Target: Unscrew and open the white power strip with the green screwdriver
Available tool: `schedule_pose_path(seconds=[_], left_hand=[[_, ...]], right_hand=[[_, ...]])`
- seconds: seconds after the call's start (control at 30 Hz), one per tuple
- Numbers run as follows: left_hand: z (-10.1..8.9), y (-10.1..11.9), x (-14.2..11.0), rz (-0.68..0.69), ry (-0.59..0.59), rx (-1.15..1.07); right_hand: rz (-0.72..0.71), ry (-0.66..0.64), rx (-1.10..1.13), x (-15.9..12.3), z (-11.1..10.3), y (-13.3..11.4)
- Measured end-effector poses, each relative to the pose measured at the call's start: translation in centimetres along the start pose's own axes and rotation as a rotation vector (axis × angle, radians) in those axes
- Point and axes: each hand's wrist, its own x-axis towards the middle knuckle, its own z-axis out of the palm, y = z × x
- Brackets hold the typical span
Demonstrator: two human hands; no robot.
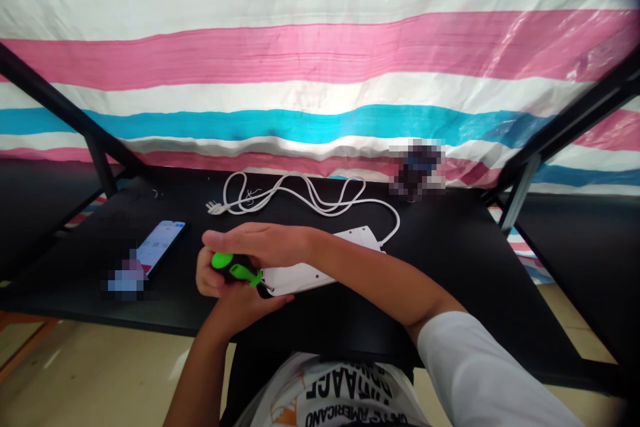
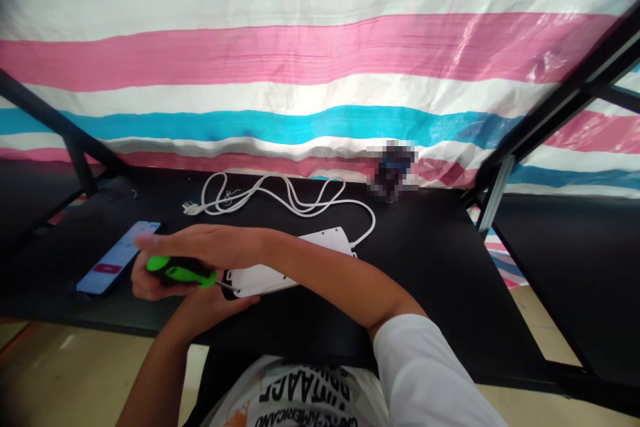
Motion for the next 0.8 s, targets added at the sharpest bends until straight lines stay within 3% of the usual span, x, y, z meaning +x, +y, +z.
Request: schedule_pose_path(seconds=[0.1,0.2,0.43,0.63,0.8], left_hand=[[0.1,-0.3,0.2,0.049,-0.064,0.017],[0.1,-0.5,0.1,0.069,-0.049,0.053],[0.2,-0.9,-0.1,-0.015,-0.078,0.163],[0.4,-0.8,0.0,0.035,-0.071,0.109],[0.3,-0.9,-0.1,0.067,-0.058,0.05]], right_hand=[[-0.002,0.092,0.064,0.1,0.1,0.5],[-0.054,0.167,0.062,0.0,0.0,1.4],[0.046,-0.023,0.0,-0.1,0.3,-1.0],[0.015,0.189,0.067,0.0,1.2,-0.2],[0.016,0.188,0.036,-0.1,1.1,-0.8]])
